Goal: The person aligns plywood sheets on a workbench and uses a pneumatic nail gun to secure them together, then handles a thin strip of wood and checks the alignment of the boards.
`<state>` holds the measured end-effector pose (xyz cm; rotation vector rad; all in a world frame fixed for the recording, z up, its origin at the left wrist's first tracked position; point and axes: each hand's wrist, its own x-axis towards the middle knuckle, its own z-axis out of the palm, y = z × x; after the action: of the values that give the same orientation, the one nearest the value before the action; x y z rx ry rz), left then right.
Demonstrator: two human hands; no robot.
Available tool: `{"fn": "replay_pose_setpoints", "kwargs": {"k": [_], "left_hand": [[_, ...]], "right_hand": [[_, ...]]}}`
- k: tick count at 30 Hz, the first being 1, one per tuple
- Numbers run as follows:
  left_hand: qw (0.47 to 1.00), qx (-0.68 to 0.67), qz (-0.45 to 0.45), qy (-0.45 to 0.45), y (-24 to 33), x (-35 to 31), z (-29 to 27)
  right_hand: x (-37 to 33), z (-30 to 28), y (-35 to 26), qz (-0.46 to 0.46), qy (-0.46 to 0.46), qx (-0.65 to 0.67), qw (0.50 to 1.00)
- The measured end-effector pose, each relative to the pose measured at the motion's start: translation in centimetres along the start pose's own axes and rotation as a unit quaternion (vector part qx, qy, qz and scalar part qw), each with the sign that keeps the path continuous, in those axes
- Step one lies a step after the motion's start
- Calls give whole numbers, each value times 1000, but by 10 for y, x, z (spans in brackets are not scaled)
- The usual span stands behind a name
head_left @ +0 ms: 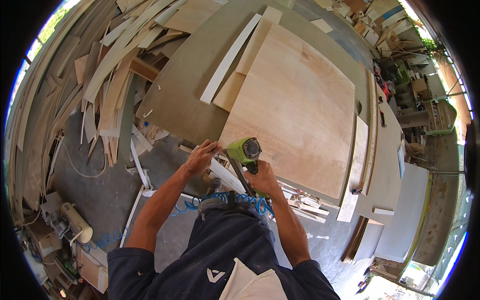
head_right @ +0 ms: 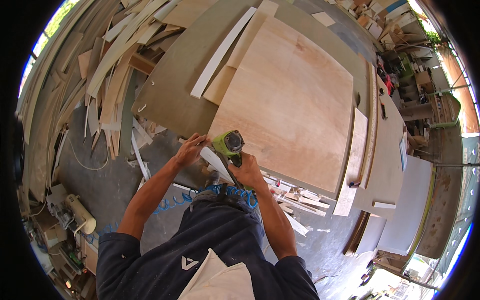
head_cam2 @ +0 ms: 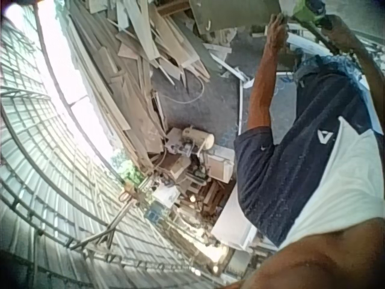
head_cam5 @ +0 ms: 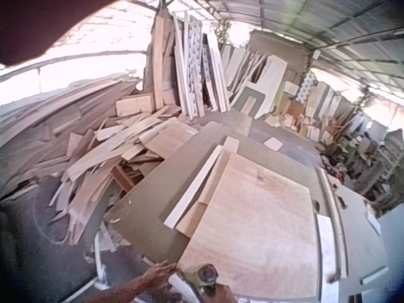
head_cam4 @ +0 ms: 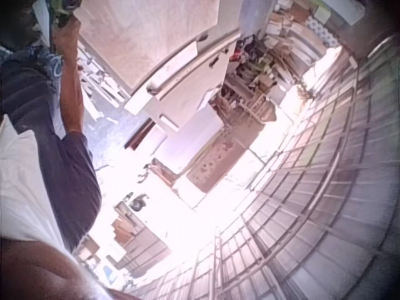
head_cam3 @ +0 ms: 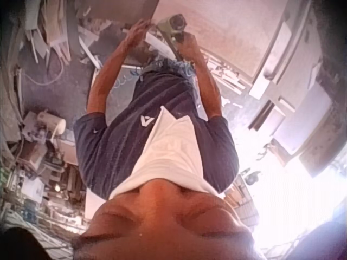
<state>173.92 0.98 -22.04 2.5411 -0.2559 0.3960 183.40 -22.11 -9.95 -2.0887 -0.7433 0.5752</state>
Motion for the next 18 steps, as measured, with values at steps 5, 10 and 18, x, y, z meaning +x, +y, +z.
{"fn": "replay_pose_setpoints", "kwargs": {"k": [5, 10, 18], "left_hand": [[1000, -1, -3, -11, 0, 0, -2], [1000, -7, -1, -2, 5, 2, -7], [1000, -20, -7, 16, 8, 3, -10]], "right_hand": [[-1, -7, -8, 91, -30, 33, 995], [3, -7, -7, 88, -17, 71, 994], [8, -3, 10, 68, -14, 38, 997]]}}
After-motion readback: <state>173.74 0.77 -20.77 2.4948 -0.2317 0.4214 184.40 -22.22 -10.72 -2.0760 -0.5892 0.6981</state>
